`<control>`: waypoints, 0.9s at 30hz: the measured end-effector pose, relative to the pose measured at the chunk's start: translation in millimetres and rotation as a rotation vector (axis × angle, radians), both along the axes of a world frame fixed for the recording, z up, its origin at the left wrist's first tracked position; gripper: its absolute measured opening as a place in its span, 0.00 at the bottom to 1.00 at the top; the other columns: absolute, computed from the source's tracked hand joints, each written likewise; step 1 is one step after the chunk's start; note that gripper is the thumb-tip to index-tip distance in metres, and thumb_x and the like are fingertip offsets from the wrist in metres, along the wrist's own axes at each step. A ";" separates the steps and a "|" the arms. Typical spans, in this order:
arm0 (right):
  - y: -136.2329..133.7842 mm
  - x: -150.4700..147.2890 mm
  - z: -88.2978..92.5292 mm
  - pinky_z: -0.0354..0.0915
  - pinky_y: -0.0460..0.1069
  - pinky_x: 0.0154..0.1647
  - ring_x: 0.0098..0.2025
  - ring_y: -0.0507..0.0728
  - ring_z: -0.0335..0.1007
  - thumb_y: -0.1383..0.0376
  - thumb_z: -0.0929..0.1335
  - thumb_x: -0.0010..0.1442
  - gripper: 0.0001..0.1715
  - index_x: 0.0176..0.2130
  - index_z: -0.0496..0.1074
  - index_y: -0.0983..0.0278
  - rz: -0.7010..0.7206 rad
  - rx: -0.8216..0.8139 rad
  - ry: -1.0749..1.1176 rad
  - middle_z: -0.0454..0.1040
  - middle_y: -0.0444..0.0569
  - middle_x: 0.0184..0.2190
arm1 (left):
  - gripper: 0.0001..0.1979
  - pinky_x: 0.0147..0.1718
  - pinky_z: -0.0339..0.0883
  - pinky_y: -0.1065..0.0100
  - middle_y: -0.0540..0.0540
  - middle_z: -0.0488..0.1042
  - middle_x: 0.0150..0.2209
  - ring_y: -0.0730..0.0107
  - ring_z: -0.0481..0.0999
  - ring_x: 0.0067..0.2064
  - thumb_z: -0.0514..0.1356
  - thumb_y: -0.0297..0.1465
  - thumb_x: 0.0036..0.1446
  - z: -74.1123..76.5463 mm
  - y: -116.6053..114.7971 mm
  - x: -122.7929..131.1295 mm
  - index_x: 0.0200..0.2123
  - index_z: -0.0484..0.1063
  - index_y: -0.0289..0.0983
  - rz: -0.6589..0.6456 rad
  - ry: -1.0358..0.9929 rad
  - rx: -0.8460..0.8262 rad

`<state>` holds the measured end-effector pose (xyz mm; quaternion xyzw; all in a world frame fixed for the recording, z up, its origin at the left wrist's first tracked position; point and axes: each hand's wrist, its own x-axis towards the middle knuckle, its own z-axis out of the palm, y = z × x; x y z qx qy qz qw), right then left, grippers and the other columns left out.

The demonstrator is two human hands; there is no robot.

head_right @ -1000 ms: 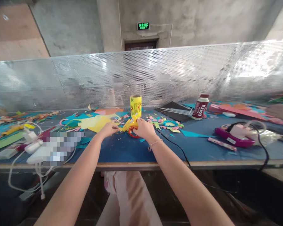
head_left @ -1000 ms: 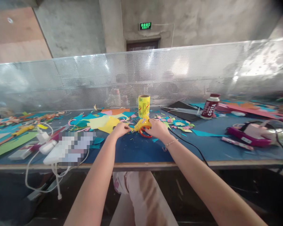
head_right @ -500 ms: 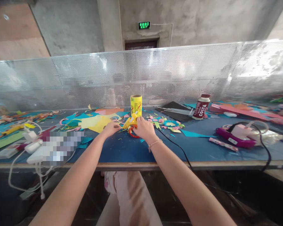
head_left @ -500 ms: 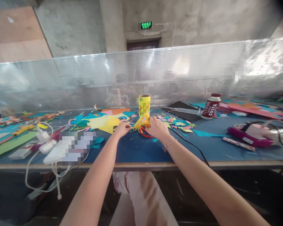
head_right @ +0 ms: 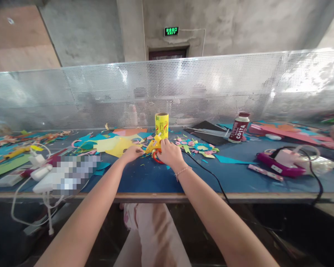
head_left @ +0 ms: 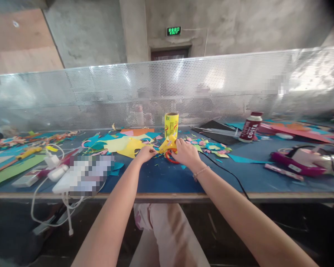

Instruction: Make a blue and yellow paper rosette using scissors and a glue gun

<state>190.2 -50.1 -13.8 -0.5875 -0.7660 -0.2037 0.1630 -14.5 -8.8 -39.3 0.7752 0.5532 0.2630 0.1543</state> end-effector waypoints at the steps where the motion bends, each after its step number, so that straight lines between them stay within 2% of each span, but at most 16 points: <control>1: 0.0 -0.4 -0.3 0.60 0.49 0.32 0.40 0.59 0.69 0.56 0.60 0.58 0.20 0.45 0.63 0.67 -0.003 -0.007 0.001 0.69 0.57 0.43 | 0.10 0.34 0.63 0.69 0.44 0.78 0.30 0.65 0.75 0.35 0.58 0.33 0.52 -0.1 0.0 0.0 0.30 0.77 0.34 -0.004 0.002 0.003; 9: -0.1 -3.2 -2.9 0.60 0.48 0.31 0.39 0.59 0.69 0.55 0.60 0.59 0.21 0.46 0.62 0.67 -0.002 -0.020 -0.014 0.69 0.57 0.43 | 0.10 0.33 0.62 0.69 0.45 0.77 0.29 0.65 0.75 0.34 0.58 0.33 0.51 -3.3 2.5 -0.3 0.29 0.78 0.35 -0.014 -0.011 -0.006; 18: -0.7 -1.5 -1.0 0.61 0.48 0.31 0.40 0.59 0.69 0.62 0.59 0.60 0.16 0.46 0.62 0.68 0.033 -0.034 -0.060 0.69 0.58 0.44 | 0.09 0.33 0.62 0.69 0.46 0.77 0.30 0.65 0.75 0.34 0.58 0.33 0.51 -3.8 2.8 0.4 0.29 0.77 0.36 -0.011 -0.013 0.007; 27: 0.2 4.6 2.3 0.61 0.49 0.32 0.41 0.59 0.70 0.65 0.57 0.60 0.18 0.49 0.63 0.69 0.084 -0.065 -0.064 0.69 0.58 0.46 | 0.09 0.34 0.63 0.69 0.47 0.77 0.30 0.65 0.74 0.34 0.58 0.33 0.51 -1.9 1.1 -0.1 0.29 0.77 0.36 0.003 -0.007 -0.007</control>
